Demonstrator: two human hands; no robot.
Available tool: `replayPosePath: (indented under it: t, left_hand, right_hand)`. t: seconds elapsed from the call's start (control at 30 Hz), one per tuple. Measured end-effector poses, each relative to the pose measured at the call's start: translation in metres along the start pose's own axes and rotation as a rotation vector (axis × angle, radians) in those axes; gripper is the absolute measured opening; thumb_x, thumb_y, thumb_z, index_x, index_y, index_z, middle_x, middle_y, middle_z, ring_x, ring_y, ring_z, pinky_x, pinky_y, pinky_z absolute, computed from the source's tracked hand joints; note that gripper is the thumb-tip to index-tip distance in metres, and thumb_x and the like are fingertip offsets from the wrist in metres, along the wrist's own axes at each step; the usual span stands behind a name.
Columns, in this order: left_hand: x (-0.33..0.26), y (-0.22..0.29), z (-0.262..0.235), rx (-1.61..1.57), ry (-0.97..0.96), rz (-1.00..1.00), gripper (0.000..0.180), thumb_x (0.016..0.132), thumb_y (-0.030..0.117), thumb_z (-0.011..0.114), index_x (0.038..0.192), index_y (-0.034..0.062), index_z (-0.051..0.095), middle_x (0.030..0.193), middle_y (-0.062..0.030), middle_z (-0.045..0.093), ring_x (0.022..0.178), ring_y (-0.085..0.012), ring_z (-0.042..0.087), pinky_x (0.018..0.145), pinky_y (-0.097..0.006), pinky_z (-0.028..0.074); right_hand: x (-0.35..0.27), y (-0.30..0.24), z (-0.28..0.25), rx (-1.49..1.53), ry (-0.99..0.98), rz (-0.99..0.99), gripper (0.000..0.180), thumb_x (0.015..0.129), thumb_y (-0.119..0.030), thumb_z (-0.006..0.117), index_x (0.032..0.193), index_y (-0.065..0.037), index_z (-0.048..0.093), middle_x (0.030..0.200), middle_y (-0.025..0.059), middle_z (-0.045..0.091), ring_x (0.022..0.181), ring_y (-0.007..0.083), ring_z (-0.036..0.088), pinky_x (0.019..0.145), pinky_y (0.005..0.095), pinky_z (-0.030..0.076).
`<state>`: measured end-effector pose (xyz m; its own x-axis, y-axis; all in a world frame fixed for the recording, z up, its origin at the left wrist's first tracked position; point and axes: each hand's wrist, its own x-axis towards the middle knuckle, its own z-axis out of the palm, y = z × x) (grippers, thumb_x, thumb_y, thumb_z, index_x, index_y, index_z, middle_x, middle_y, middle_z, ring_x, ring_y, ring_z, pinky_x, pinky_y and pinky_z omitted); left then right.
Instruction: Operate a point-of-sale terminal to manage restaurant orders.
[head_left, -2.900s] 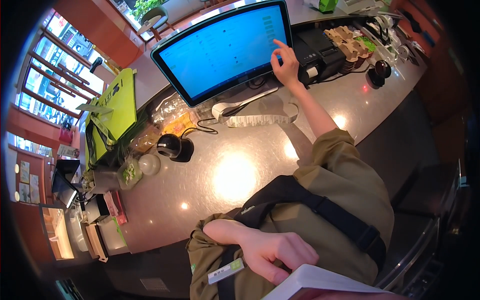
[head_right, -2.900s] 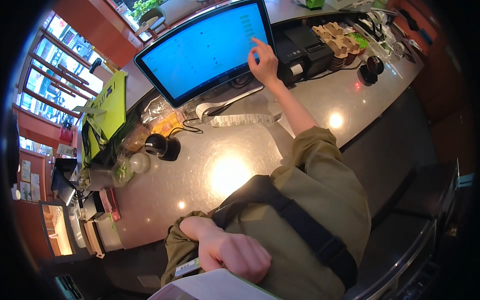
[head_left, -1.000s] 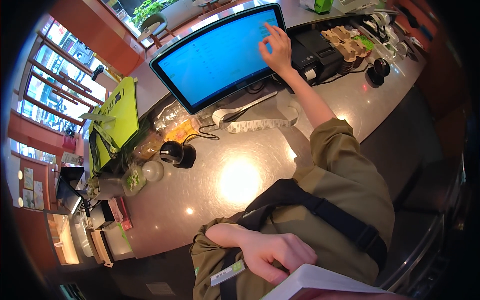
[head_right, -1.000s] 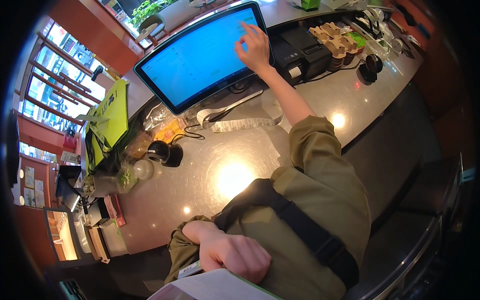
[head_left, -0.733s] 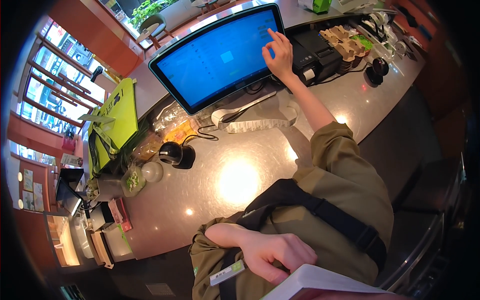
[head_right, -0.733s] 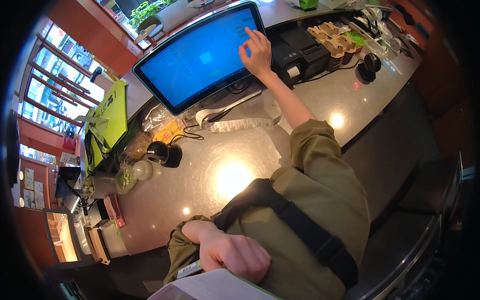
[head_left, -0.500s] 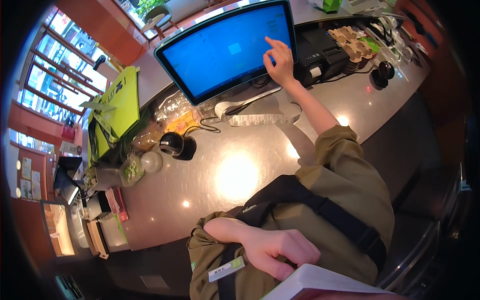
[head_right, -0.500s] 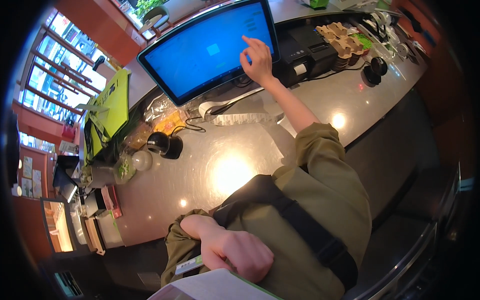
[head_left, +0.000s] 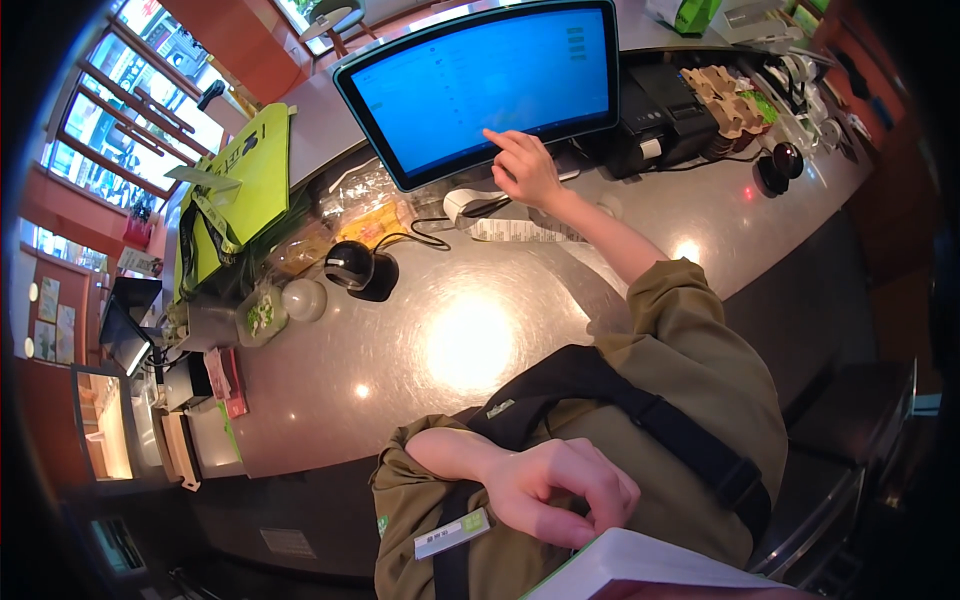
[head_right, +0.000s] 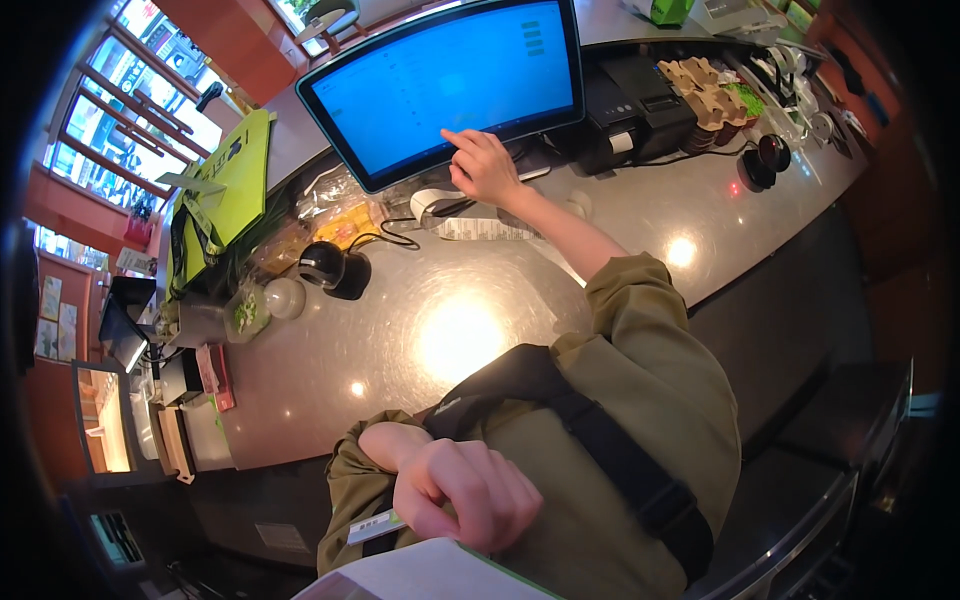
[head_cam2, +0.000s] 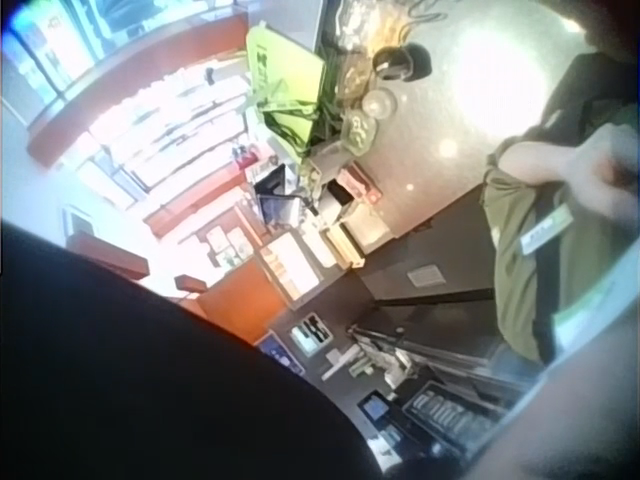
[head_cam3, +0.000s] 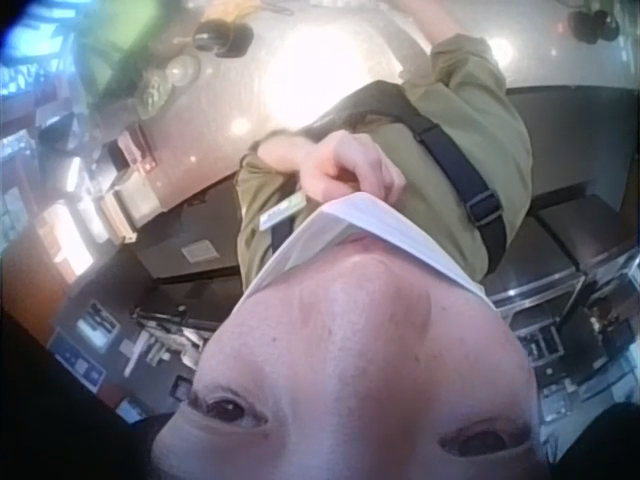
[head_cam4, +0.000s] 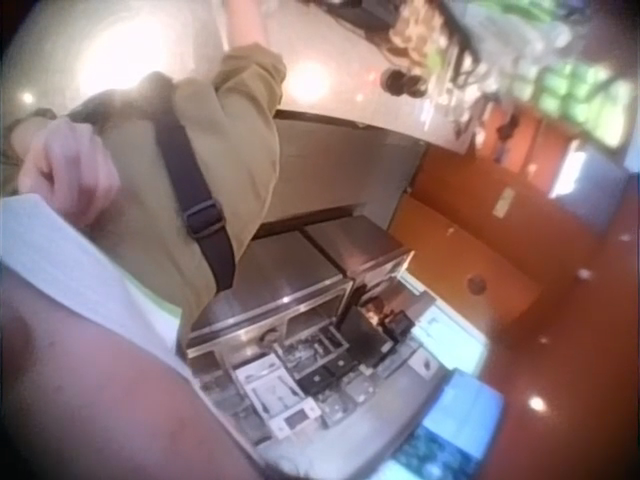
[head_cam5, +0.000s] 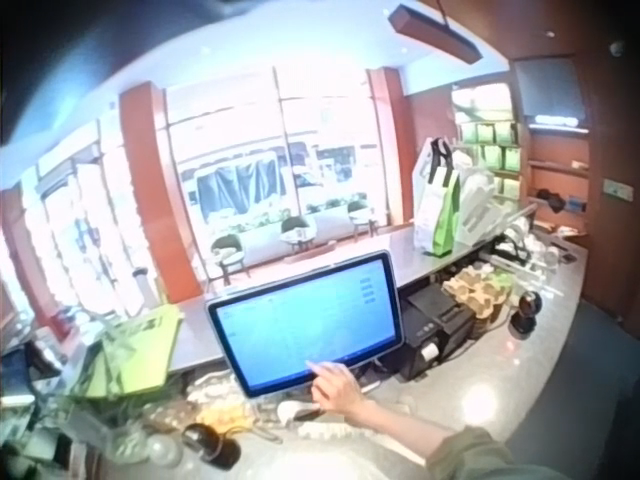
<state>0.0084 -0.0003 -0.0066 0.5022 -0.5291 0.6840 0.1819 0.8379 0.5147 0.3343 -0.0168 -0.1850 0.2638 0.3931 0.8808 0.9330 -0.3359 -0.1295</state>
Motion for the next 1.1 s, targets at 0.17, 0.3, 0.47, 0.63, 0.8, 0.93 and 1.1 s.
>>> replayPosePath:
  t: [0.17,0.3,0.47,0.63,0.8,0.93,1.1]
  left_hand:
    - [0.000,0.002,0.001,0.018,-0.009,0.010,0.017,0.094,0.011,0.054,0.090,-0.0045,0.060,0.075,-0.0112,0.060,0.064,-0.0265,0.058,0.059,-0.038,0.044]
    - [-0.001,0.002,0.001,0.003,-0.013,0.002,0.022,0.095,0.015,0.054,0.089,-0.0050,0.061,0.075,-0.0115,0.060,0.064,-0.0266,0.059,0.059,-0.038,0.044]
    - [0.000,0.002,0.001,-0.018,-0.017,0.013,0.025,0.096,0.019,0.057,0.090,-0.0051,0.061,0.075,-0.0115,0.061,0.063,-0.0267,0.059,0.059,-0.037,0.044]
    - [0.003,0.003,0.004,0.022,-0.019,0.045,0.024,0.097,0.018,0.057,0.090,-0.0048,0.061,0.075,-0.0118,0.061,0.064,-0.0267,0.060,0.058,-0.037,0.044]
    - [0.005,0.005,0.003,0.039,-0.033,0.042,0.024,0.098,0.016,0.054,0.090,-0.0056,0.061,0.075,-0.0120,0.061,0.064,-0.0273,0.060,0.058,-0.038,0.044]
    - [0.006,0.005,0.001,0.044,-0.054,0.012,0.026,0.099,0.016,0.052,0.089,-0.0065,0.060,0.076,-0.0127,0.061,0.064,-0.0279,0.059,0.058,-0.039,0.044]
    - [0.008,0.004,-0.001,0.048,-0.075,-0.037,0.026,0.100,0.015,0.051,0.089,-0.0066,0.060,0.076,-0.0130,0.061,0.064,-0.0285,0.059,0.058,-0.039,0.044]
  right_hand:
    - [0.001,-0.001,0.003,-0.008,-0.007,0.001,0.009,0.077,-0.009,0.065,0.075,-0.004,0.059,0.130,0.0108,0.062,0.109,0.0297,0.058,0.089,0.0392,0.045]
    - [0.003,-0.001,0.005,-0.021,-0.008,-0.001,0.009,0.076,-0.009,0.065,0.074,-0.003,0.059,0.130,0.0113,0.062,0.109,0.0296,0.058,0.089,0.0390,0.045]
    - [0.006,-0.001,0.005,-0.031,0.002,-0.007,0.010,0.076,-0.009,0.066,0.073,-0.004,0.058,0.130,0.0118,0.063,0.109,0.0297,0.058,0.088,0.0389,0.045]
    - [0.007,-0.004,0.004,-0.036,-0.015,0.014,0.011,0.077,-0.010,0.066,0.073,-0.004,0.058,0.130,0.0115,0.063,0.109,0.0295,0.058,0.089,0.0393,0.044]
    - [-0.001,-0.004,0.000,-0.023,-0.001,0.001,0.011,0.077,-0.010,0.066,0.073,-0.003,0.059,0.130,0.0114,0.063,0.108,0.0294,0.058,0.090,0.0397,0.043]
    - [-0.008,-0.002,-0.007,-0.019,0.013,0.032,0.010,0.077,-0.009,0.065,0.073,-0.003,0.059,0.129,0.0117,0.063,0.108,0.0293,0.058,0.090,0.0397,0.043]
    - [-0.013,0.006,-0.016,-0.035,0.047,0.049,0.011,0.078,-0.009,0.064,0.072,-0.003,0.058,0.126,0.0124,0.064,0.106,0.0292,0.058,0.088,0.0409,0.044]
